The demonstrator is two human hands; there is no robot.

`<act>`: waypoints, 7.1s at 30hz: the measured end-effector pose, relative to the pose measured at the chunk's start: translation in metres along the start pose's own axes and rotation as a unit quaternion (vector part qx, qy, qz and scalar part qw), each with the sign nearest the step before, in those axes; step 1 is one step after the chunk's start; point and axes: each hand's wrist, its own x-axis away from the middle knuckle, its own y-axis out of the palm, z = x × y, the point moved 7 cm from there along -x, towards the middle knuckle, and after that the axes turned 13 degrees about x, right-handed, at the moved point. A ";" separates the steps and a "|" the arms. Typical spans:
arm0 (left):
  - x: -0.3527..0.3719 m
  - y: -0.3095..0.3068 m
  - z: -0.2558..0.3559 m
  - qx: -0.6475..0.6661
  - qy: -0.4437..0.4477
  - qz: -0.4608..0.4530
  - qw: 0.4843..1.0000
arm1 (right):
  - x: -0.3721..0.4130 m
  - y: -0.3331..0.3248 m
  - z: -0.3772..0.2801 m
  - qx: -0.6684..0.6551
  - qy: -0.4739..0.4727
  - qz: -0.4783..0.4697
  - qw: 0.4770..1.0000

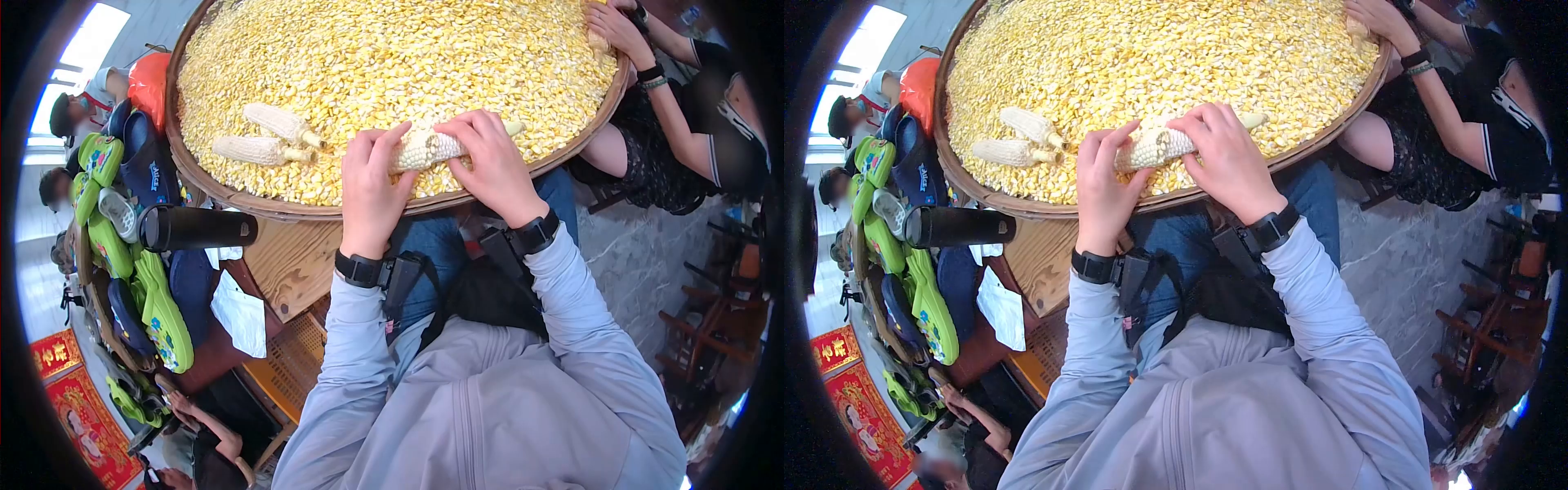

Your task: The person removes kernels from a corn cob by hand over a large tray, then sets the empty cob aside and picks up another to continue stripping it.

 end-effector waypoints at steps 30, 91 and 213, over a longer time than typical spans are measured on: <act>0.001 0.014 -0.015 -0.033 -0.054 -0.058 0.996 | -0.001 -0.001 0.014 -0.021 0.094 0.106 0.990; 0.001 0.015 -0.018 -0.033 -0.063 -0.073 0.995 | -0.001 -0.001 -0.002 -0.066 0.025 0.080 0.994; -0.002 0.015 -0.018 -0.006 -0.097 -0.094 0.991 | -0.005 0.017 0.014 0.068 0.063 0.096 0.991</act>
